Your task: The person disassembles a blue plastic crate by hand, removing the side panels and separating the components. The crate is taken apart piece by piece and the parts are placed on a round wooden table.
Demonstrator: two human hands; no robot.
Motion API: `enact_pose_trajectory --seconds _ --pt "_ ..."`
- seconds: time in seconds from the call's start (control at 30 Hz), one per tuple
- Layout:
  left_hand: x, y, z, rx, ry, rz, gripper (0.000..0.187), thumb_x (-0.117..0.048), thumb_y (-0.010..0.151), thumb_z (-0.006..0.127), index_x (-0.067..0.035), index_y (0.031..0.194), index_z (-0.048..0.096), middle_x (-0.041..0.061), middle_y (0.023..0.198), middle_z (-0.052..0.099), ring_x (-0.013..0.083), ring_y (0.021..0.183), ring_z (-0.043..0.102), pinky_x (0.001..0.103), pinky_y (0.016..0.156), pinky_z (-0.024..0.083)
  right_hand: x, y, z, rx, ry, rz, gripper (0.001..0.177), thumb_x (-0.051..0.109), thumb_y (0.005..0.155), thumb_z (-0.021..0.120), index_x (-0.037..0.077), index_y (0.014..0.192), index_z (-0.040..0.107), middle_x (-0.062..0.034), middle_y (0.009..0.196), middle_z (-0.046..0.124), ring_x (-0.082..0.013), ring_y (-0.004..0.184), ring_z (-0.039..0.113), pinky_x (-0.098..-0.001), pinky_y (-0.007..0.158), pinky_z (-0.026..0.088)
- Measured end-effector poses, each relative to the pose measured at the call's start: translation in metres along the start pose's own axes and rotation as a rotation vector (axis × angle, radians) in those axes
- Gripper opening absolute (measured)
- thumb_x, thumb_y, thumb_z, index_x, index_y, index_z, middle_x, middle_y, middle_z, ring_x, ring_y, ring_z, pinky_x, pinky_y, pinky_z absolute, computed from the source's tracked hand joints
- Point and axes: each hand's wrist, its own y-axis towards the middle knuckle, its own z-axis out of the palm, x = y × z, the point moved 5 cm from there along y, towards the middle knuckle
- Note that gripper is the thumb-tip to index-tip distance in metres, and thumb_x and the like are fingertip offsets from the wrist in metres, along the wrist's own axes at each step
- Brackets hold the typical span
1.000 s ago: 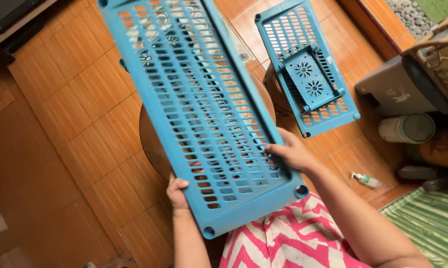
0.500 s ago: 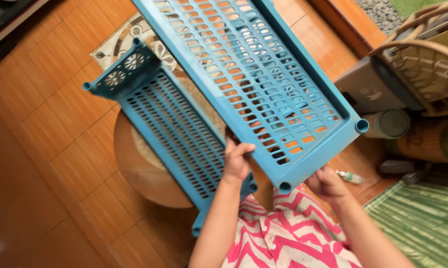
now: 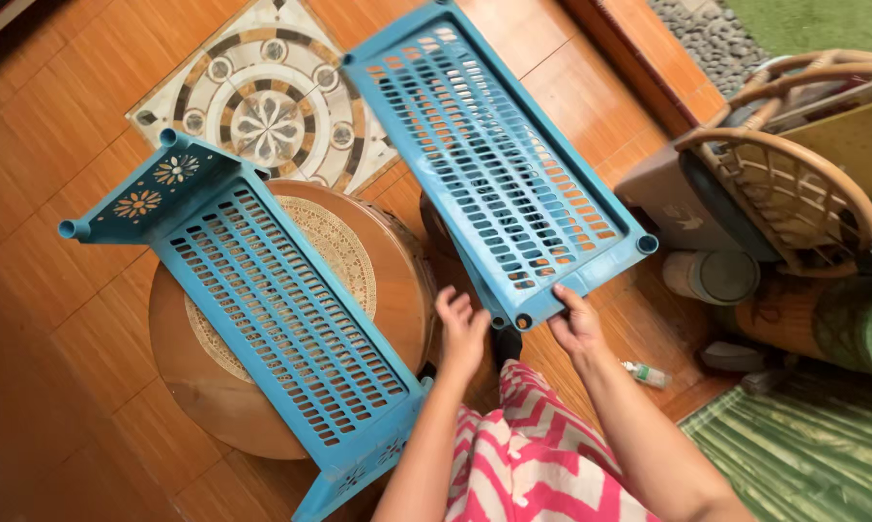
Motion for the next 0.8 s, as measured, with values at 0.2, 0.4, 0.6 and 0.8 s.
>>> enact_pose_trajectory --seconds 0.2,0.4,0.6,0.8 --pt "0.014 -0.059 -0.006 0.079 0.143 -0.051 0.067 -0.007 0.089 0.068 -0.01 0.146 0.032 0.021 0.146 0.054 0.0331 0.13 0.062 0.042 0.105 0.05 -0.034 0.038 -0.03 0.011 -0.013 0.056 0.053 0.002 0.085 0.07 0.007 0.136 0.058 -0.0111 0.13 0.068 -0.0299 0.126 0.061 -0.0491 0.113 0.047" --pt "0.017 -0.081 -0.018 0.082 0.105 -0.118 0.053 -0.007 0.093 0.064 -0.008 0.14 0.041 0.017 0.145 0.057 0.0301 0.127 0.065 0.038 0.103 0.053 -0.031 0.04 -0.064 -0.455 -0.48 0.289 0.036 0.022 0.086 0.076 0.014 0.119 0.062 -0.0023 0.119 0.068 -0.0212 0.108 0.067 -0.0466 0.096 0.053" --pt "-0.004 -0.096 -0.032 0.052 0.103 -0.088 0.046 -0.008 0.093 0.064 -0.007 0.136 0.048 0.017 0.14 0.06 0.0277 0.127 0.064 0.037 0.102 0.052 -0.003 0.032 -0.068 -0.602 -1.121 0.378 0.03 0.023 0.082 0.084 0.006 0.098 0.066 -0.0093 0.092 0.064 -0.0247 0.076 0.061 -0.0467 0.065 0.056" --pt "-0.046 -0.12 -0.07 -0.001 0.06 -0.011 0.035 -0.007 0.094 0.062 -0.005 0.128 0.056 0.013 0.129 0.067 0.0232 0.121 0.066 0.035 0.101 0.053 -0.003 0.023 -0.029 -0.375 -1.494 -0.255 0.027 0.016 0.083 0.08 0.002 0.103 0.068 -0.0068 0.089 0.069 -0.0156 0.079 0.065 -0.0313 0.069 0.052"
